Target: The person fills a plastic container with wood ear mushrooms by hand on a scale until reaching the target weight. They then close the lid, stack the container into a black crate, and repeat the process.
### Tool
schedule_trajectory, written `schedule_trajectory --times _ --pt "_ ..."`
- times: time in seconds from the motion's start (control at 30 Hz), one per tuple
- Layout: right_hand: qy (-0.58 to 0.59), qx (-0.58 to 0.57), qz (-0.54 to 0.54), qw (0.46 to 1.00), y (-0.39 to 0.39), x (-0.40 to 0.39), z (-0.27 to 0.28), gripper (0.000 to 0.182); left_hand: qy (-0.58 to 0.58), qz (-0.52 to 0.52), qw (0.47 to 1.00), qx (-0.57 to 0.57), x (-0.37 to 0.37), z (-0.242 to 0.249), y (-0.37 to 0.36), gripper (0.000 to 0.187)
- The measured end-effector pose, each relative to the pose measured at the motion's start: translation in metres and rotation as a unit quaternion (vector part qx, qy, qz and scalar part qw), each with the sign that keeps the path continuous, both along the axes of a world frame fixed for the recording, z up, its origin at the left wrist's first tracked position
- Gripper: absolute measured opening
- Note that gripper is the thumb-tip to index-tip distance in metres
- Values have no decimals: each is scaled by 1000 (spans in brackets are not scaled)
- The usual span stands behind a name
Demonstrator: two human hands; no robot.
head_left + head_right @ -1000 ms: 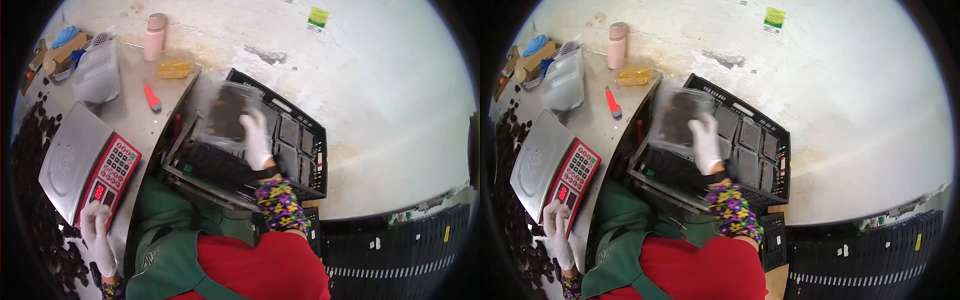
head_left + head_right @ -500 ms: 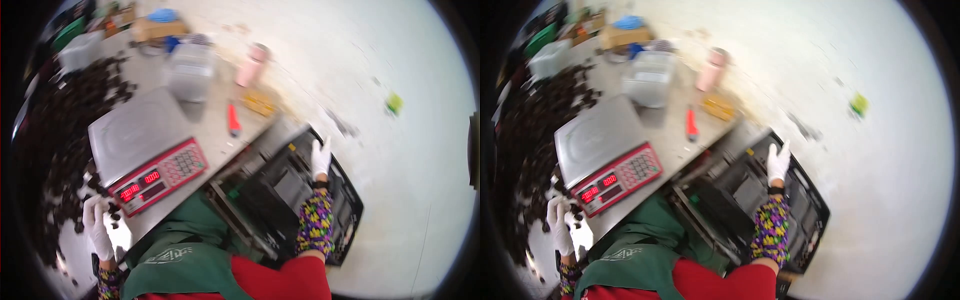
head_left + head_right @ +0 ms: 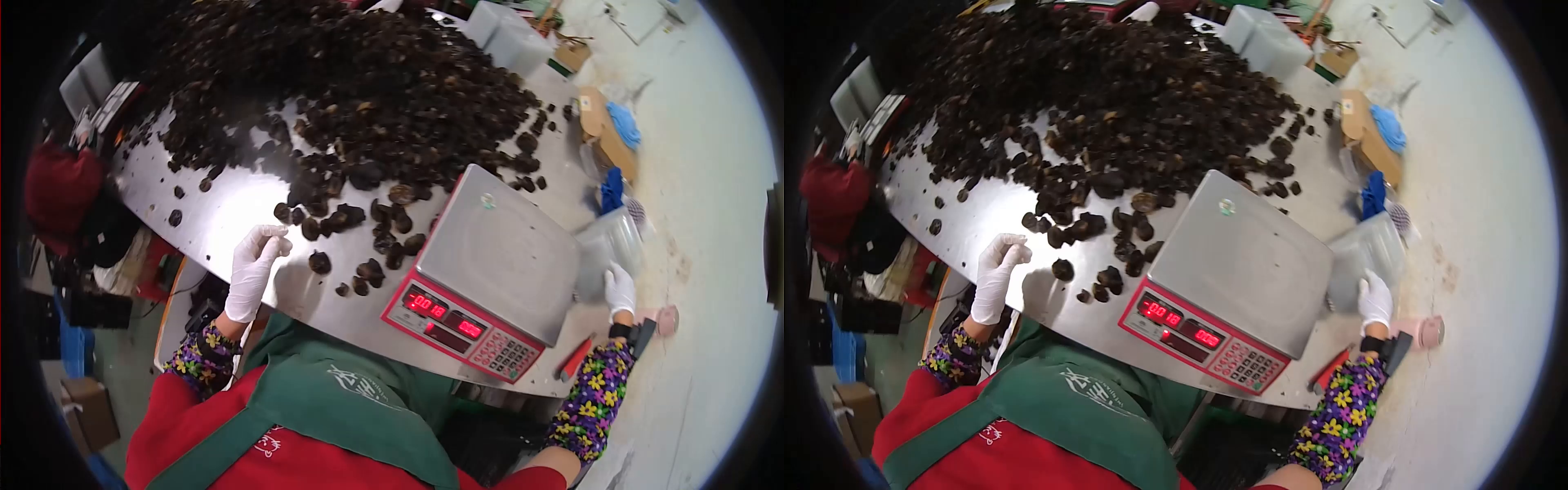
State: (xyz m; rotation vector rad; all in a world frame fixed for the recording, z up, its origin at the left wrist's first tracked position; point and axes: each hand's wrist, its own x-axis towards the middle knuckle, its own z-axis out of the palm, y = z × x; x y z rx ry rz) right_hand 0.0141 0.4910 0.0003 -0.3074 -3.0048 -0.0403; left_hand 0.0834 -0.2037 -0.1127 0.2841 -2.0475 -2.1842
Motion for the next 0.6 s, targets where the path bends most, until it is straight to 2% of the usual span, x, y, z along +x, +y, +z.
schedule_trajectory --times 0.03,0.17,0.23,0.3,0.37,0.4,0.47,0.6 --pt "-16 38 3 999 10 -3 -2 36 -6 10 1000 -3 0 -2 -4 16" --pt "-56 34 -22 998 -2 -1 19 27 -46 20 999 5 -12 -5 -7 16" --pt "-39 -49 -99 993 -15 -1 30 23 -11 -17 1000 23 -20 -7 2 15" --pt "-28 -39 -124 991 -17 1 34 19 -8 -38 999 35 -26 -8 12 15" --pt "-4 -192 -51 980 -17 7 38 19 -16 -108 994 1 -33 -5 25 17" --pt "-4 -190 -53 980 -11 12 39 19 -18 -124 992 -1 -37 0 33 18" --pt "26 -277 -37 960 -2 15 41 20 -23 -177 983 -52 -45 13 44 20" --pt "-20 -168 -46 985 -1 15 44 21 43 -216 974 -58 -60 14 67 21"
